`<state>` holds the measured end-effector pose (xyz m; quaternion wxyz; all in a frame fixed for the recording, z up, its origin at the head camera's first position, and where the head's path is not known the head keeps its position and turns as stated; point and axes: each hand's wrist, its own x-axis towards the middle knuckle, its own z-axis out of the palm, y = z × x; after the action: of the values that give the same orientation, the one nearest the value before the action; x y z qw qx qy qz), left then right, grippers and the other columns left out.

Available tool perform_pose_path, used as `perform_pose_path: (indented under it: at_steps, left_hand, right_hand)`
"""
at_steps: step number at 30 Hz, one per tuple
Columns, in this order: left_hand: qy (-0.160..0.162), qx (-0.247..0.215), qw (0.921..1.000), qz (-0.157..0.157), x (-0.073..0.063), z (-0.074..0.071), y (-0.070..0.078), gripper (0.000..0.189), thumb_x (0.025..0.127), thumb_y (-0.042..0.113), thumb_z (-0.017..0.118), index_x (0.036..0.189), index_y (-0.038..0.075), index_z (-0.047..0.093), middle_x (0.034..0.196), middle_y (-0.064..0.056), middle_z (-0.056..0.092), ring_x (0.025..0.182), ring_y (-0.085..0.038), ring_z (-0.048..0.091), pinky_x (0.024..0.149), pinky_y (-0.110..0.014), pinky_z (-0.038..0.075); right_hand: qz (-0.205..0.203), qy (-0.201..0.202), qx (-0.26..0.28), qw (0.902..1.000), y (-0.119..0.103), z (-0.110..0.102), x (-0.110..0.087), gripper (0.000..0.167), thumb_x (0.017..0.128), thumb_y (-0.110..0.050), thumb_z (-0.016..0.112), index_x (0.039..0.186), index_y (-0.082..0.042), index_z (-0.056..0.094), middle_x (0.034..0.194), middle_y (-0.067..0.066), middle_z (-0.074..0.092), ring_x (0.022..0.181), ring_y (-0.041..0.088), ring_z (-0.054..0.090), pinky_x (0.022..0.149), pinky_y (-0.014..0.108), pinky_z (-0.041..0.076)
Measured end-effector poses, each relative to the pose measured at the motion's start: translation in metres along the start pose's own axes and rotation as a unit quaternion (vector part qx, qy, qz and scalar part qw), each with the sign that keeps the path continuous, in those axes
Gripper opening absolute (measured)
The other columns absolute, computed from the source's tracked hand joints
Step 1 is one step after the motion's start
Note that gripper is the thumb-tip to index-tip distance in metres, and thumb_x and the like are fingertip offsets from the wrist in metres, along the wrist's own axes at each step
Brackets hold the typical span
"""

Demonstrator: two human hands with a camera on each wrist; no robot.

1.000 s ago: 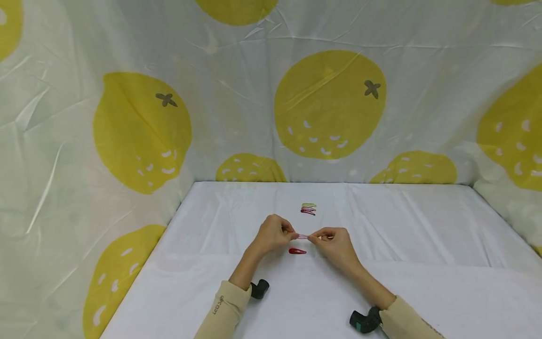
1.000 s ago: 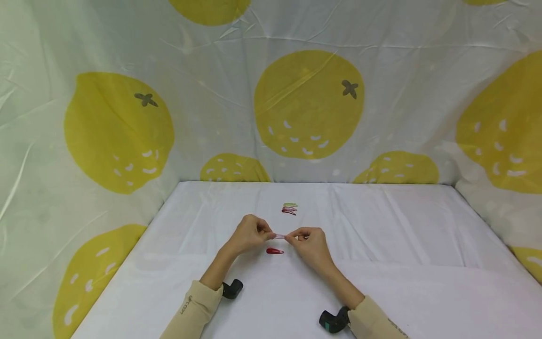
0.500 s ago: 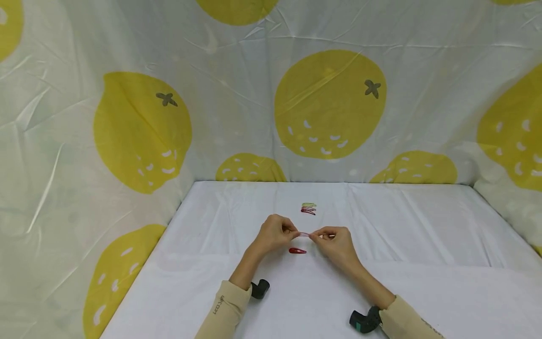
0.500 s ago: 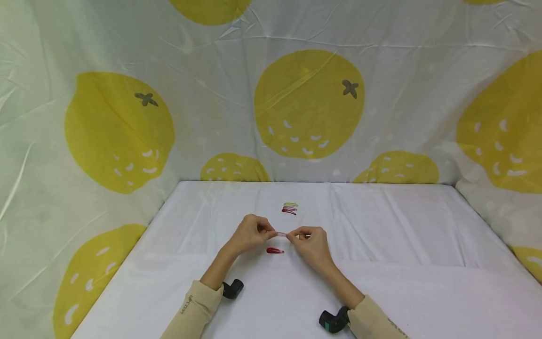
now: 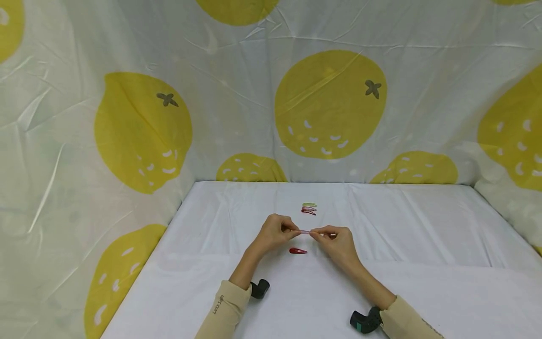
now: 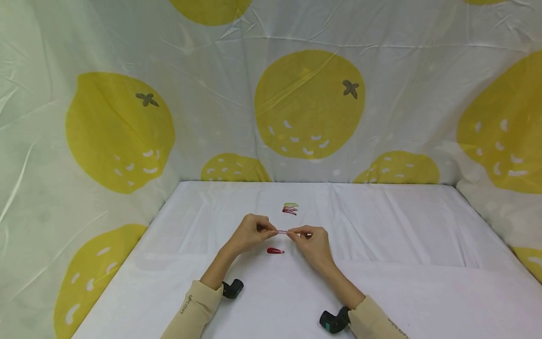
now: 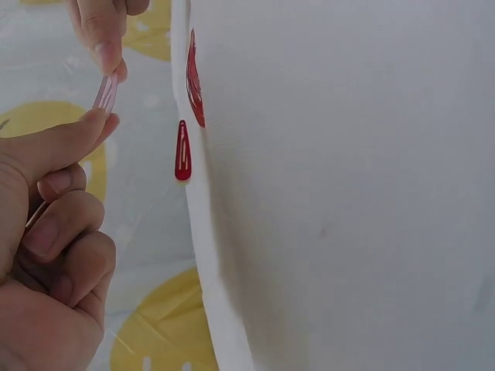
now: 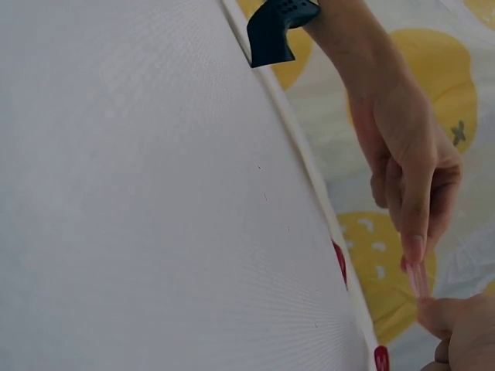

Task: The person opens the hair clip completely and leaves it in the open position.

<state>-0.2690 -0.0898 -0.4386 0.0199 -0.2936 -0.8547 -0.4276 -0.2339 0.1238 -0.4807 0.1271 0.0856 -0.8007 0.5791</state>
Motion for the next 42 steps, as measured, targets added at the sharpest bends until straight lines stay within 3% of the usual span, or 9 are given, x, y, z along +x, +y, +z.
perform_pose_path:
  at_steps: [10,22,33,42]
  left_hand:
    - [0.001,-0.011,0.9999,0.000,-0.0006,0.0004,-0.0003,0.003,0.087,0.000,0.080,0.086,-0.001,0.083,0.070,-0.009,0.070,0.061,-0.002,0.046,0.057,-0.016,0.038]
    - [0.021,-0.028,0.9993,-0.011,-0.0015,0.0000,-0.0005,0.004,0.086,0.002,0.082,0.088,-0.001,0.083,0.069,-0.010,0.069,0.060,-0.003,0.047,0.057,-0.016,0.039]
    - [0.034,-0.033,0.9983,-0.035,-0.0025,-0.0005,-0.0018,0.005,0.085,0.005,0.084,0.086,0.000,0.083,0.071,-0.010,0.071,0.061,-0.005,0.046,0.057,-0.017,0.037]
    - [0.012,-0.038,0.9985,-0.038,-0.0007,-0.0033,-0.0053,0.005,0.089,0.007,0.081,0.092,0.004,0.084,0.080,-0.009,0.077,0.063,-0.004,0.048,0.058,-0.017,0.040]
  right_hand:
    - [0.003,0.004,0.002,1.0000,-0.0006,0.0006,-0.0003,0.008,0.087,-0.015,0.085,0.093,-0.010,0.085,0.062,-0.002,0.054,0.052,0.001,0.037,0.046,0.017,0.028]
    - [-0.005,-0.004,0.013,0.9999,0.0018,0.0007,-0.0003,0.005,0.088,-0.016,0.084,0.090,-0.011,0.085,0.070,0.005,0.067,0.054,0.001,0.037,0.048,0.018,0.028]
    - [0.011,-0.004,0.018,0.9998,0.0018,0.0011,-0.0006,0.012,0.084,-0.023,0.087,0.085,-0.012,0.084,0.054,-0.004,0.042,0.049,-0.001,0.031,0.046,0.018,0.023]
    - [0.031,-0.016,-0.003,0.9994,-0.0032,-0.0015,0.0025,0.012,0.087,-0.020,0.085,0.085,-0.008,0.083,0.056,-0.005,0.042,0.050,0.000,0.033,0.048,0.019,0.026]
